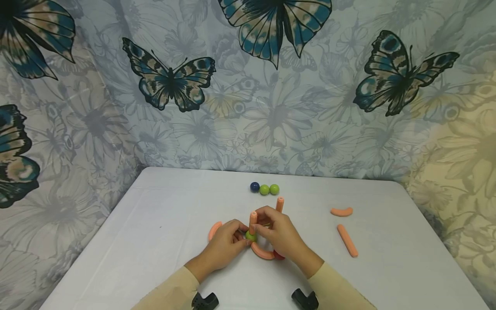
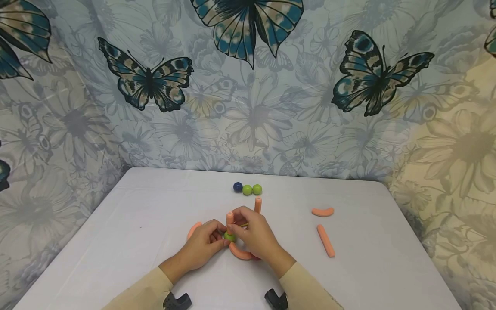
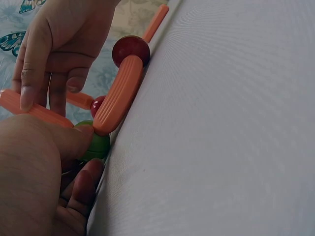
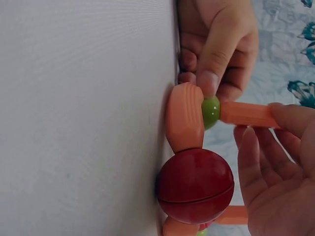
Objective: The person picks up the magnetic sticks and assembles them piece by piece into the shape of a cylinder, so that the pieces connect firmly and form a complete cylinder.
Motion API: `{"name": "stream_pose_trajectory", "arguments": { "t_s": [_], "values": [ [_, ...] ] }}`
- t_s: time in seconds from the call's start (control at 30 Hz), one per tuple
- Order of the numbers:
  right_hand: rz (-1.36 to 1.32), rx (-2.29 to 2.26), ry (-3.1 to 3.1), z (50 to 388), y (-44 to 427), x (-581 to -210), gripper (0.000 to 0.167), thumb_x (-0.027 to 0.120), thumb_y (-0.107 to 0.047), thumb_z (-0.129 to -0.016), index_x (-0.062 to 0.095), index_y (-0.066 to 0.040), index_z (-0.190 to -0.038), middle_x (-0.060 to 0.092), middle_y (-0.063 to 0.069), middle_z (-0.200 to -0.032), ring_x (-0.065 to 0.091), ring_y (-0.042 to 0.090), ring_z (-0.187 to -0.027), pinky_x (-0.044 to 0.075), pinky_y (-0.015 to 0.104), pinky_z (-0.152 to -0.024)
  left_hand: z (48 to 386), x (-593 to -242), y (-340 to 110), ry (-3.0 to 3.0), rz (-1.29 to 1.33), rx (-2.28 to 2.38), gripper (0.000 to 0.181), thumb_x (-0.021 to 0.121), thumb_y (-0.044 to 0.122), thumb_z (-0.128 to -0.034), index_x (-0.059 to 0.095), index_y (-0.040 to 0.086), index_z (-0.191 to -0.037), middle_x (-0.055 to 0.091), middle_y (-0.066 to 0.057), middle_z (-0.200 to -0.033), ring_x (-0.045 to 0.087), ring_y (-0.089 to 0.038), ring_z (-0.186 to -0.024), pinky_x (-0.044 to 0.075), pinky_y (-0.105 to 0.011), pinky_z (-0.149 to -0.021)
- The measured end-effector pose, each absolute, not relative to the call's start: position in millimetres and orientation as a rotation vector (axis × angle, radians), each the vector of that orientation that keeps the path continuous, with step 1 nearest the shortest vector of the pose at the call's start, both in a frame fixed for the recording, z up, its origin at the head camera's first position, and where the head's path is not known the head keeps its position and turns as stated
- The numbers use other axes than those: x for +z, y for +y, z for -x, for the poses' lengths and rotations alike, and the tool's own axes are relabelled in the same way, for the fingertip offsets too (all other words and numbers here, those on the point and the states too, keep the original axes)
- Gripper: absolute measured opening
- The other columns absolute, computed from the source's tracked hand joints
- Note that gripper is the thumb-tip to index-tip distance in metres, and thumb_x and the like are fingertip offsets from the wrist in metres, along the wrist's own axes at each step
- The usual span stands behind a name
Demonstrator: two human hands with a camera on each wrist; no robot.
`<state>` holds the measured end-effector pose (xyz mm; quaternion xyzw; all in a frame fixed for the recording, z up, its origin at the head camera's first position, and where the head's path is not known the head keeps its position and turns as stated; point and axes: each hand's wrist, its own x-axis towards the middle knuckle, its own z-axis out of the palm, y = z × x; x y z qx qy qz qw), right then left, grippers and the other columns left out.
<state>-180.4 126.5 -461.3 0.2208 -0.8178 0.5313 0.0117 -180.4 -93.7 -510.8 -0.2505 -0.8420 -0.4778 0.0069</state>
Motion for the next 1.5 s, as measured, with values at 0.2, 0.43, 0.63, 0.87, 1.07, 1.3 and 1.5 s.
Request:
{"name": "stream_pose_trajectory", "arguments": {
  "t_s": [0.2, 0.43, 0.63, 0.87, 1.07, 1.3, 1.5],
  "values": [
    [-0.695, 1.598, -2.571, 181.1, 123.4, -459.9, 0.021, 0.077, 0.000, -0.100, 0.072, -0.007, -0.120, 0.075, -0.005, -0.109, 0.074, 0.019, -0.101, 0.061, 0.038, -0.089, 180.9, -510.8, -93.9, -2.650, 0.775, -1.474, 0.018, 0.083, 0.010, -0.0989, 0.071, 0.009, -0.112, 0.065, 0.000, -0.098, 0.062, -0.010, -0.083, 0.054, -0.027, -0.069],
    [-0.670, 1.595, -2.586, 181.3, 124.4, -460.0, 0.021, 0.075, 0.000, -0.102, 0.071, -0.008, -0.121, 0.074, -0.005, -0.111, 0.074, 0.019, -0.102, 0.060, 0.038, -0.090, 181.7, -511.9, -94.1, -2.638, 0.783, -1.485, 0.019, 0.083, 0.010, -0.0987, 0.072, 0.009, -0.114, 0.065, 0.004, -0.100, 0.062, -0.010, -0.084, 0.054, -0.027, -0.069],
    [-0.678, 1.643, -2.586, 178.3, 130.0, -457.0, 0.027, 0.078, -0.008, -0.103, 0.069, -0.007, -0.128, 0.074, -0.001, -0.117, 0.073, 0.021, -0.105, 0.060, 0.040, -0.092, 181.5, -513.6, -94.0, -2.632, 0.798, -1.485, 0.019, 0.082, 0.009, -0.0988, 0.071, 0.009, -0.114, 0.065, 0.005, -0.099, 0.062, -0.008, -0.083, 0.055, -0.027, -0.069],
    [-0.601, 1.623, -2.593, 167.8, 144.1, -451.2, 0.032, 0.077, -0.009, -0.103, 0.068, -0.006, -0.133, 0.073, 0.004, -0.115, 0.072, 0.021, -0.099, 0.059, 0.038, -0.086, 180.6, -511.7, -93.7, -2.649, 0.788, -1.490, 0.020, 0.082, 0.008, -0.0987, 0.071, 0.009, -0.116, 0.064, 0.003, -0.098, 0.062, -0.008, -0.082, 0.055, -0.027, -0.068],
    [-0.567, 1.588, -2.561, 157.4, 158.8, -448.8, 0.031, 0.079, -0.012, -0.102, 0.068, -0.013, -0.131, 0.073, 0.002, -0.114, 0.071, 0.018, -0.102, 0.059, 0.036, -0.083, 180.2, -510.5, -93.7, -2.672, 0.751, -1.503, 0.020, 0.082, 0.011, -0.0996, 0.071, 0.011, -0.116, 0.064, 0.005, -0.100, 0.062, -0.009, -0.082, 0.055, -0.027, -0.069],
    [-0.545, 1.570, -2.495, 147.3, 188.9, -446.6, 0.028, 0.075, -0.014, -0.106, 0.067, -0.010, -0.132, 0.073, 0.001, -0.116, 0.069, 0.019, -0.105, 0.060, 0.033, -0.082, 179.7, -512.3, -94.6, -2.684, 0.736, -1.529, 0.021, 0.082, 0.011, -0.0997, 0.071, 0.010, -0.118, 0.063, 0.004, -0.097, 0.062, -0.010, -0.081, 0.055, -0.027, -0.068],
    [-0.406, 1.562, -2.480, 145.3, 225.0, -447.2, 0.027, 0.071, -0.015, -0.109, 0.065, -0.008, -0.134, 0.072, 0.002, -0.116, 0.068, 0.017, -0.105, 0.059, 0.029, -0.083, 180.2, -511.6, -94.4, -2.681, 0.736, -1.533, 0.021, 0.082, 0.014, -0.1002, 0.071, 0.011, -0.118, 0.064, 0.002, -0.099, 0.062, -0.010, -0.081, 0.055, -0.028, -0.069]
  ]
}}
